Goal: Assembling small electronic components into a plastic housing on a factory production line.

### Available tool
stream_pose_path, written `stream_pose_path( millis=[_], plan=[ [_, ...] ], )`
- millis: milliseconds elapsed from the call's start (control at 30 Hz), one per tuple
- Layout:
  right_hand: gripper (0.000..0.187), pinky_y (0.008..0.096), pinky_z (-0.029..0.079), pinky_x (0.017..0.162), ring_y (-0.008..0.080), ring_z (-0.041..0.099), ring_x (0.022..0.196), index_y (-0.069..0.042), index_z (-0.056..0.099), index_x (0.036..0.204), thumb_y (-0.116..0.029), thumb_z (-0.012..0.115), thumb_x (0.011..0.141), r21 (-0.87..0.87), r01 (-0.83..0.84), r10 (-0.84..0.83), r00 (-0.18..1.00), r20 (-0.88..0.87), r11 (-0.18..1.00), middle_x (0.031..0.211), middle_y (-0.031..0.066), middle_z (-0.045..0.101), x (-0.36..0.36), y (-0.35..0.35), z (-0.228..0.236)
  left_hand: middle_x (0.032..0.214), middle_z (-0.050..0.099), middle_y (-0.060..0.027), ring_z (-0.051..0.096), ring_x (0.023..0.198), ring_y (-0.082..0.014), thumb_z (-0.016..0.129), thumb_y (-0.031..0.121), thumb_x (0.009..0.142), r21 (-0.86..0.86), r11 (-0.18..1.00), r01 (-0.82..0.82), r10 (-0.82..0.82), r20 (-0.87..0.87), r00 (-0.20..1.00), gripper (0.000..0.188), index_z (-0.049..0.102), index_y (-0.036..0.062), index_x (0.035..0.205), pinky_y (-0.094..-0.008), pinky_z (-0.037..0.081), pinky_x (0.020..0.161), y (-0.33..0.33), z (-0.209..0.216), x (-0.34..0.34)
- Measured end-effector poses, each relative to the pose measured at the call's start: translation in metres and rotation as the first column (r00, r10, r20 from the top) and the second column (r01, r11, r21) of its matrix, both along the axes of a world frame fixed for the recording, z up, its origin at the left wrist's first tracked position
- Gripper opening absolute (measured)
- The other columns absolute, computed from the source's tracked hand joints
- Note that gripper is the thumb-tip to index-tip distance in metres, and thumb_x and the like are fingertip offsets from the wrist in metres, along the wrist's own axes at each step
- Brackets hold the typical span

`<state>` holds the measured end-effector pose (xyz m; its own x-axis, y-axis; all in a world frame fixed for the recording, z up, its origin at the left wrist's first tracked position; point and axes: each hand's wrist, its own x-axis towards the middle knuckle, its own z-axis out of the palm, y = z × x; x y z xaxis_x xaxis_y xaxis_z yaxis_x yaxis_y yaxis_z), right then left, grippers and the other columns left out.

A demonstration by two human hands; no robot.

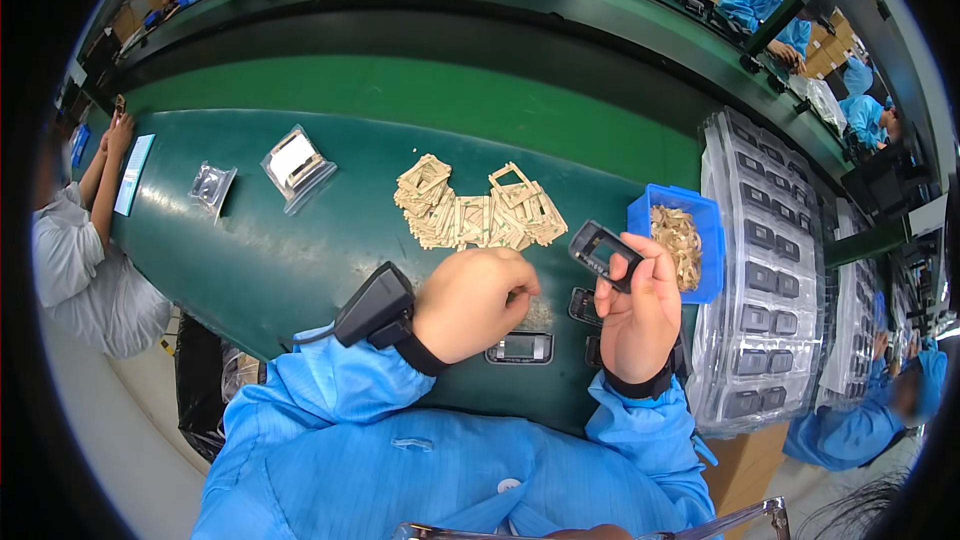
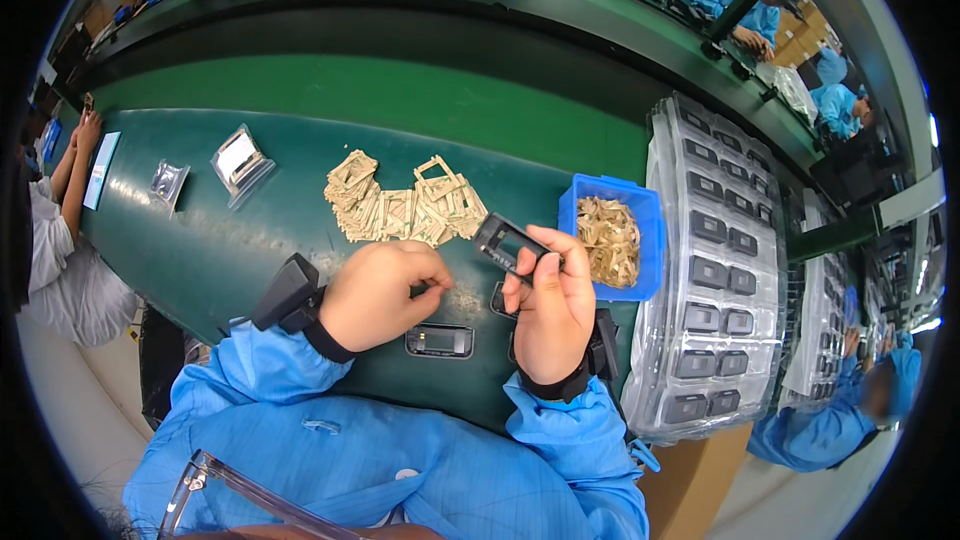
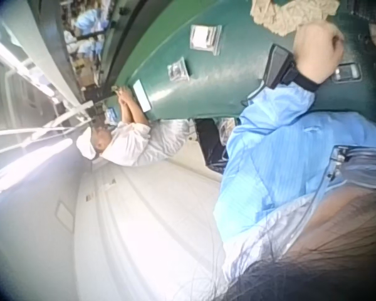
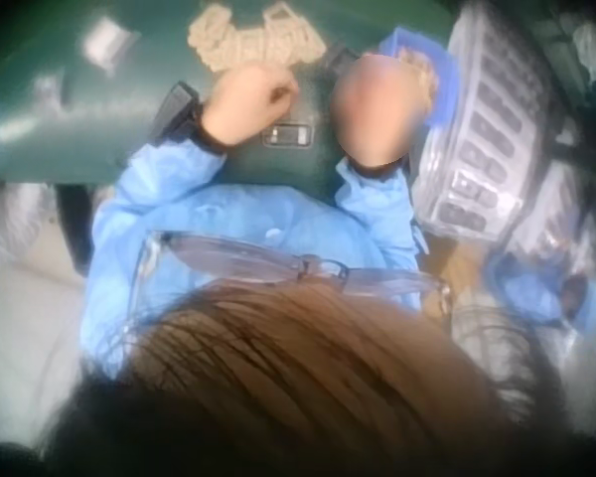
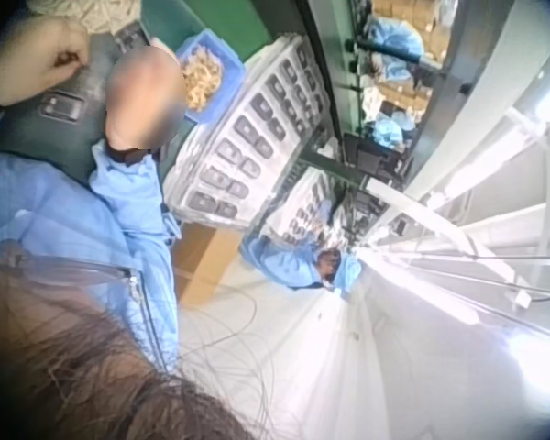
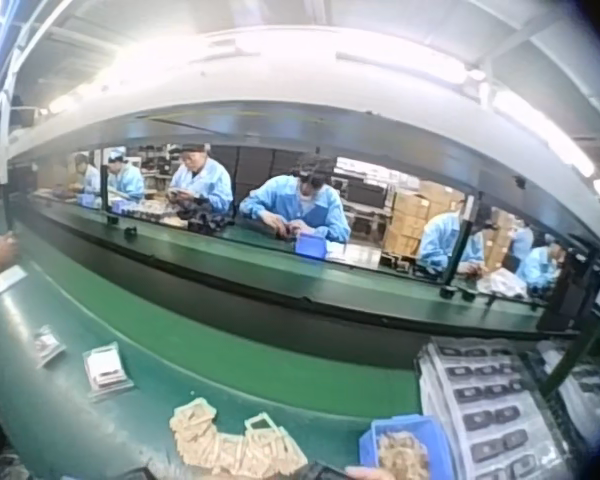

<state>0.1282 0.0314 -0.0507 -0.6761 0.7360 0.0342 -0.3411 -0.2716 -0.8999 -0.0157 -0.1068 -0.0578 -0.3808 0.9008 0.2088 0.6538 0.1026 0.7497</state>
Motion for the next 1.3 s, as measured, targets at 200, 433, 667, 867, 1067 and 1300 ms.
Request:
stream_pose_path(
  millis=[200,433,667,867,1067,1300],
  plan=[
    [0.024,0.0182,0.037,0.056,0.0055,0.048,0.067,-0.004,0.052,0.116,-0.024,0.052,0.104,0.067,-0.096,0.093,0.994,0.059,0.993,0.085,0.0022,0.054,0.004,-0.012,-0.003,0.133,0.06,-0.0171,0.063,0.115,-0.0233,0.067,-0.006,0.084,0.218,0.952,-0.215,0.077,0.509,0.857,0.033,0.065,0.0019,0.116,-0.0343,0.055,0.09,0.004,0.025,0.007],
    [0.02,0.0227,0.041,0.061,0.0089,0.049,0.07,0.0,0.052,0.111,-0.019,0.051,0.104,0.32,-0.156,0.179,0.983,-0.043,0.935,0.084,0.0048,0.053,0.006,-0.028,-0.012,0.105,0.07,-0.0146,0.069,0.093,-0.0199,0.078,-0.005,0.079,0.371,0.929,0.016,-0.244,0.579,0.778,0.038,0.069,-0.0015,0.115,-0.0301,0.055,0.08,-0.001,0.018,0.01],
    [0.022,0.022,0.041,0.058,0.0085,0.049,0.063,0.002,0.055,0.107,-0.019,0.05,0.104,0.473,-0.062,0.125,0.987,-0.105,0.879,0.085,0.0072,0.056,0.009,-0.032,-0.02,0.09,0.073,-0.0111,0.07,0.081,-0.0178,0.077,-0.002,0.08,0.429,0.902,0.051,-0.278,0.487,0.828,0.027,0.073,0.0009,0.107,-0.0275,0.054,0.069,-0.005,0.019,0.01],
    [0.023,0.0201,0.038,0.053,0.0071,0.046,0.062,0.0,0.053,0.108,-0.021,0.046,0.106,0.217,-0.082,0.096,0.994,-0.055,0.973,0.078,0.0054,0.054,0.006,-0.03,-0.005,0.087,0.073,-0.0097,0.07,0.074,-0.0205,0.075,0.002,0.082,0.311,0.95,0.005,-0.108,0.314,0.943,0.02,0.074,0.0016,0.102,-0.0283,0.053,0.065,0.002,0.017,0.013],
    [0.02,0.0193,0.038,0.054,0.0066,0.046,0.062,-0.002,0.05,0.106,-0.022,0.048,0.105,0.09,-0.09,0.093,0.995,-0.031,0.992,0.078,0.0042,0.054,0.004,-0.028,-0.007,0.081,0.069,-0.0089,0.066,0.066,-0.0257,0.08,0.007,0.072,0.422,0.905,0.064,0.027,-0.205,0.978,0.018,0.069,0.0032,0.087,-0.0318,0.051,0.055,0.006,0.011,0.007],
    [0.022,0.0195,0.045,0.06,0.0076,0.055,0.075,0.0,0.051,0.114,-0.016,0.057,0.1,0.275,-0.305,0.287,0.952,0.104,0.912,0.099,0.0084,0.061,0.008,-0.02,-0.004,0.063,0.052,-0.0067,0.052,0.053,-0.0244,0.081,0.008,0.069,0.324,0.928,0.186,0.008,-0.514,0.858,0.027,0.054,0.0069,0.069,-0.0368,0.042,0.046,0.008,0.023,0.002]
  ],
)
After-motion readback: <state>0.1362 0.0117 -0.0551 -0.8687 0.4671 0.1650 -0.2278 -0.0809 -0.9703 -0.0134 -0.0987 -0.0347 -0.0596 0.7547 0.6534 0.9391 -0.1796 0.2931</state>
